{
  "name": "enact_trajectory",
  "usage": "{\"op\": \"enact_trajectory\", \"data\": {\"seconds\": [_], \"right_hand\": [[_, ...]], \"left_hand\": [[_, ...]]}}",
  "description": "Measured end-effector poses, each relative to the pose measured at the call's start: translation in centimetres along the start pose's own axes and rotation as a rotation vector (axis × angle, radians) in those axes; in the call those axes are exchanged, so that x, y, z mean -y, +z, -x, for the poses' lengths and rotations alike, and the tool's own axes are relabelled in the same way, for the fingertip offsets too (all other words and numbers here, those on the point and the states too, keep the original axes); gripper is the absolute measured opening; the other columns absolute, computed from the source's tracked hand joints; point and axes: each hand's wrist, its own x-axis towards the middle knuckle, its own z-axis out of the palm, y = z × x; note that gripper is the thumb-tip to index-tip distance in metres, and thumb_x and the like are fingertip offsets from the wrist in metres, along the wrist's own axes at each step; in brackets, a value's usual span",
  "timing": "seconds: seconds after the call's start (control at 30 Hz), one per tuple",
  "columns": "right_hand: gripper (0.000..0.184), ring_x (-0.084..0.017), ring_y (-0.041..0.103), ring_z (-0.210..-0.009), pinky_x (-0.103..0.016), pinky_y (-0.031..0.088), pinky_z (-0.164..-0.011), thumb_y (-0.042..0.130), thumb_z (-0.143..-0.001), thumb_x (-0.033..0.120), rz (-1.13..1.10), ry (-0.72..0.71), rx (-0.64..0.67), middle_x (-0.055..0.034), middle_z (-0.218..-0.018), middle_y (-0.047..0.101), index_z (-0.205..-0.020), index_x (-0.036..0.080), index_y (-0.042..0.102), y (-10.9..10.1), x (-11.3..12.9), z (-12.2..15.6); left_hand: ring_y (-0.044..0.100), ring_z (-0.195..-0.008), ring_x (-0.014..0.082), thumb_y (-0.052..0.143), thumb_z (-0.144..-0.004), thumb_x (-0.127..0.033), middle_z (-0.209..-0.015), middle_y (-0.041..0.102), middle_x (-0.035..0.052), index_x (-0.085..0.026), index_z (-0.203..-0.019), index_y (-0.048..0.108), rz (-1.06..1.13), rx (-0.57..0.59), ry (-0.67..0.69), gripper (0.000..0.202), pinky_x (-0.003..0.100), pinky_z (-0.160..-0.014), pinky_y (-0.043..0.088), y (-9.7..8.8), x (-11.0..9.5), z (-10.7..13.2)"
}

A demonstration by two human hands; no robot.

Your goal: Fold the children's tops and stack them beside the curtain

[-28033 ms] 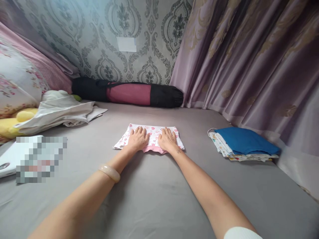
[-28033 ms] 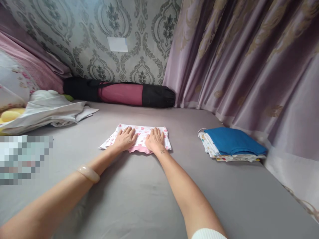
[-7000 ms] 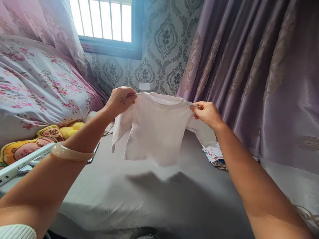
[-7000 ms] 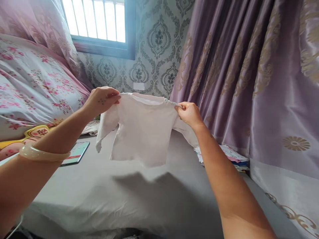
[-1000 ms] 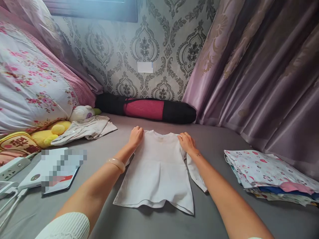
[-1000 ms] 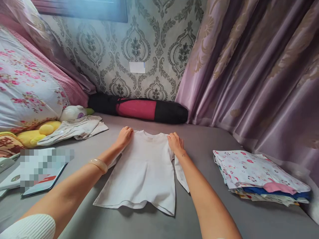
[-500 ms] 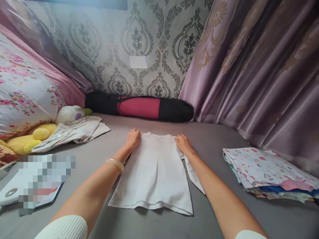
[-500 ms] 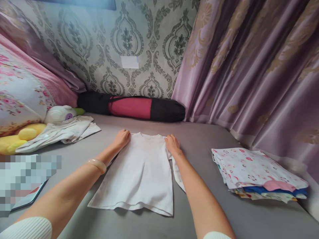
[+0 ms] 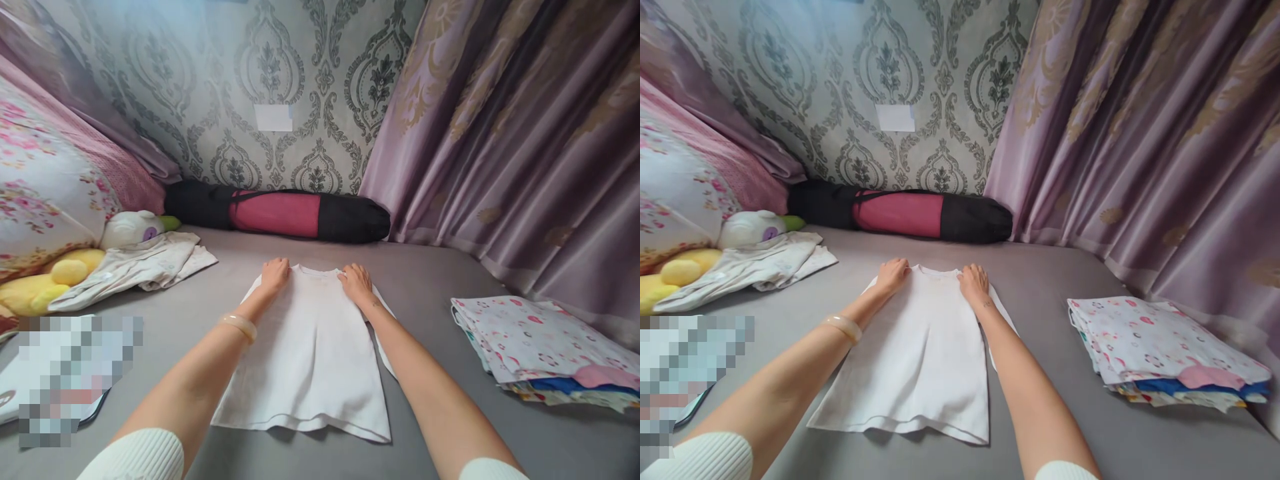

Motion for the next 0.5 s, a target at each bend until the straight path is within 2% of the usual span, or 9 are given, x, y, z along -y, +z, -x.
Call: {"op": "enact_trajectory", "data": {"seconds": [0.1,0.2,0.33,0.4,0.5], "right_hand": [[0.027,-0.024,0.052,-0.112,-0.032,0.036,-0.093,0.046,-0.098,0.033,-0.006,0.006,-0.039,-0.0120,-0.117,0.061,-0.112,0.018,0.063,0.3,0.1,0.3],[0.028,-0.025,0.052,-0.113,-0.033,0.037,-0.093,0.045,-0.098,0.033,-0.033,0.016,-0.011,-0.0128,-0.118,0.061,-0.112,0.018,0.063,0.1,-0.1,0.5],[0.032,-0.024,0.053,-0.118,-0.032,0.037,-0.097,0.049,-0.095,0.031,-0.219,0.050,0.032,-0.0132,-0.125,0.060,-0.123,0.018,0.059,-0.9,-1.4,0.8],[0.033,-0.023,0.055,-0.117,-0.031,0.038,-0.097,0.049,-0.095,0.030,-0.353,0.119,0.042,-0.0130,-0.126,0.062,-0.124,0.017,0.059,-1.6,-2.8,1.3],[0.028,-0.021,0.061,-0.109,-0.028,0.042,-0.092,0.049,-0.094,0.028,-0.453,0.220,0.070,-0.0112,-0.117,0.068,-0.116,0.017,0.064,-2.6,-5.1,3.0]], "left_hand": [[0.058,-0.105,0.0302,0.037,-0.095,-0.023,-0.110,0.063,0.0177,-0.015,-0.108,0.058,-0.005,-0.019,-0.018,0.026,0.040,-0.086,0.040,0.2,-0.2,0.3],[0.057,-0.104,0.0304,0.036,-0.096,-0.022,-0.110,0.062,0.0182,-0.015,-0.106,0.058,-0.025,-0.025,-0.027,0.026,0.040,-0.085,0.039,0.2,-0.3,0.7],[0.054,-0.108,0.0311,0.042,-0.093,-0.022,-0.114,0.058,0.0190,-0.014,-0.111,0.055,-0.081,-0.073,-0.009,0.024,0.041,-0.087,0.037,-0.4,-0.5,1.7],[0.053,-0.109,0.0310,0.044,-0.092,-0.022,-0.117,0.057,0.0183,-0.015,-0.114,0.054,-0.067,-0.079,0.046,0.026,0.042,-0.089,0.037,-0.6,-1.0,2.3],[0.051,-0.113,0.0313,0.043,-0.093,-0.024,-0.122,0.057,0.0167,-0.017,-0.117,0.054,0.004,-0.059,0.193,0.028,0.043,-0.091,0.037,-0.4,-2.3,3.1]]}}
